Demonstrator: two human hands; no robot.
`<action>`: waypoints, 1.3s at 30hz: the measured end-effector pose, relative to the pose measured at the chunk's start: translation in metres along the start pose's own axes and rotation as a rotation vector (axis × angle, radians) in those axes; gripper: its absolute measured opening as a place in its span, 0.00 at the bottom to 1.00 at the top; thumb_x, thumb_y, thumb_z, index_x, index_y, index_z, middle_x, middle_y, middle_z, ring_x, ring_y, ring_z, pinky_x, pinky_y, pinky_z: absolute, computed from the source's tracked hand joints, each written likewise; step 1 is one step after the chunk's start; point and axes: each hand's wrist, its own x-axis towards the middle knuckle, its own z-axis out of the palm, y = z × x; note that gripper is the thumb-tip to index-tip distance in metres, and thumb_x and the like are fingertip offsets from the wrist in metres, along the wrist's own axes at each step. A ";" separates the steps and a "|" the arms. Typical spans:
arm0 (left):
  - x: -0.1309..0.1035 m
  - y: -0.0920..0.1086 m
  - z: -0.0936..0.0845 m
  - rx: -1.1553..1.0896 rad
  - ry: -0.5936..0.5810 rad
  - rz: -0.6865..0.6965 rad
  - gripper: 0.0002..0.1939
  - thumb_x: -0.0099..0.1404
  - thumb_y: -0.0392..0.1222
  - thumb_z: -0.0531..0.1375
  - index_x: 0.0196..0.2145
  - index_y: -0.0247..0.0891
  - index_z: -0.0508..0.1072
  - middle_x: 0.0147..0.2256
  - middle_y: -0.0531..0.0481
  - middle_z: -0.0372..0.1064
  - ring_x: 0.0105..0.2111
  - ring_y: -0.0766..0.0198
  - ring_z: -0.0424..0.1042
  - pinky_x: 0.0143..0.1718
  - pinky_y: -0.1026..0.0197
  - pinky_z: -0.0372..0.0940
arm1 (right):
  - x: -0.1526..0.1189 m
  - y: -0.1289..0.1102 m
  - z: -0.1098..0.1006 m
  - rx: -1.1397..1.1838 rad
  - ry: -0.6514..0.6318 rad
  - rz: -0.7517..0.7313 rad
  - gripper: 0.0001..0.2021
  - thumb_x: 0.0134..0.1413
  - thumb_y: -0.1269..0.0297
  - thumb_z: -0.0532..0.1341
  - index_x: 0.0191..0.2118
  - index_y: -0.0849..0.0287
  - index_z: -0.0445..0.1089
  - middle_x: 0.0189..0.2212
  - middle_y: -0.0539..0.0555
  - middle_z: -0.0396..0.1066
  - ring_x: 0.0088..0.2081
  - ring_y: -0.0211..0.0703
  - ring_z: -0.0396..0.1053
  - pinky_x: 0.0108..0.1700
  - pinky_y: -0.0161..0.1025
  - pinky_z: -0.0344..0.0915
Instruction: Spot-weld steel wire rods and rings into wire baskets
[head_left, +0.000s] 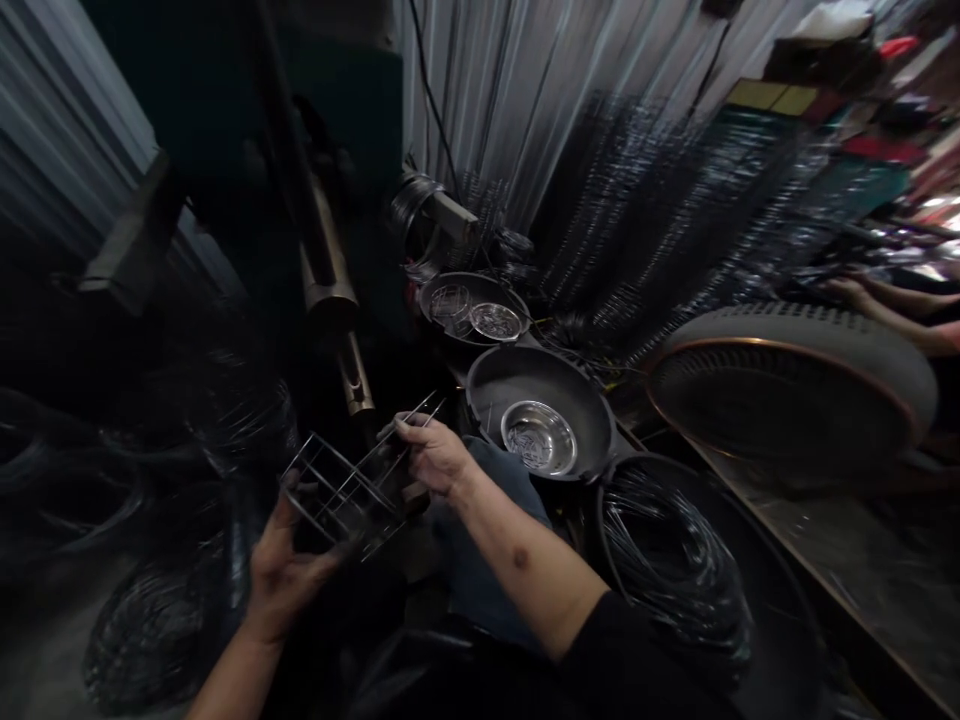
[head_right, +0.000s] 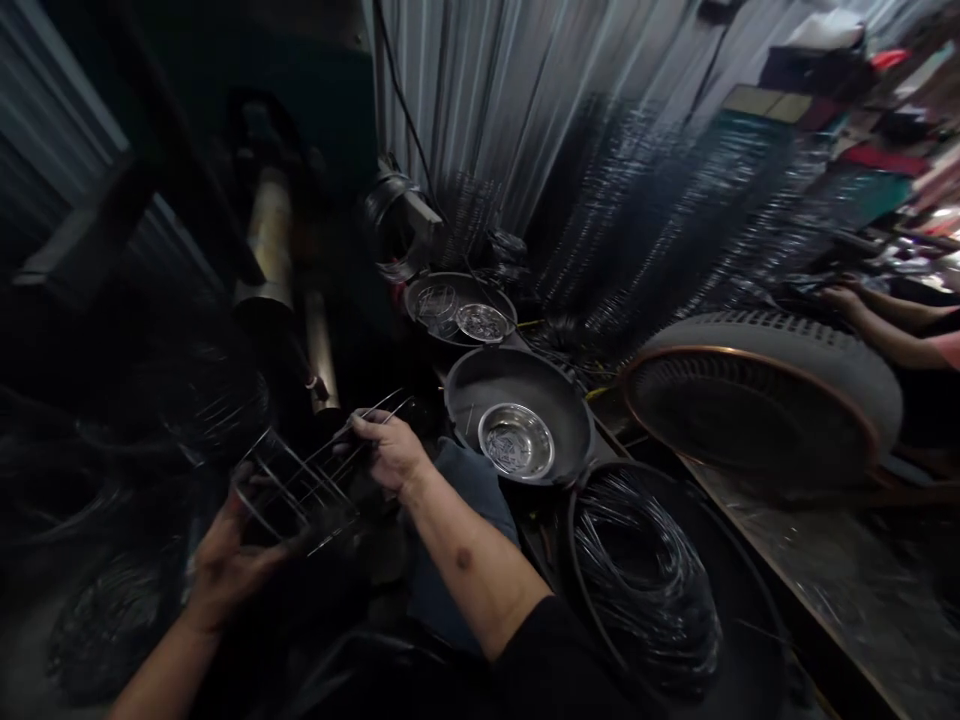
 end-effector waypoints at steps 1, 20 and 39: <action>0.006 -0.002 0.001 -0.001 -0.002 -0.004 0.48 0.54 0.56 0.64 0.66 0.47 0.45 0.58 0.42 0.60 0.53 0.39 0.65 0.51 0.38 0.66 | 0.002 -0.005 -0.001 0.010 0.006 -0.001 0.12 0.42 0.69 0.70 0.31 0.60 0.66 0.21 0.48 0.71 0.22 0.37 0.69 0.27 0.34 0.67; 0.066 -0.006 0.017 0.166 0.064 0.193 0.49 0.53 0.55 0.66 0.66 0.40 0.49 0.57 0.39 0.60 0.53 0.48 0.67 0.53 0.51 0.65 | 0.039 -0.014 0.036 0.192 0.090 -0.272 0.11 0.52 0.70 0.62 0.27 0.56 0.57 0.16 0.41 0.57 0.15 0.28 0.50 0.21 0.30 0.53; 0.092 -0.005 0.011 0.164 0.052 0.078 0.49 0.50 0.61 0.65 0.63 0.35 0.54 0.56 0.36 0.61 0.54 0.46 0.66 0.55 0.48 0.62 | 0.063 -0.021 0.052 0.127 0.101 -0.340 0.11 0.57 0.68 0.60 0.27 0.57 0.56 0.17 0.41 0.58 0.15 0.27 0.44 0.21 0.30 0.50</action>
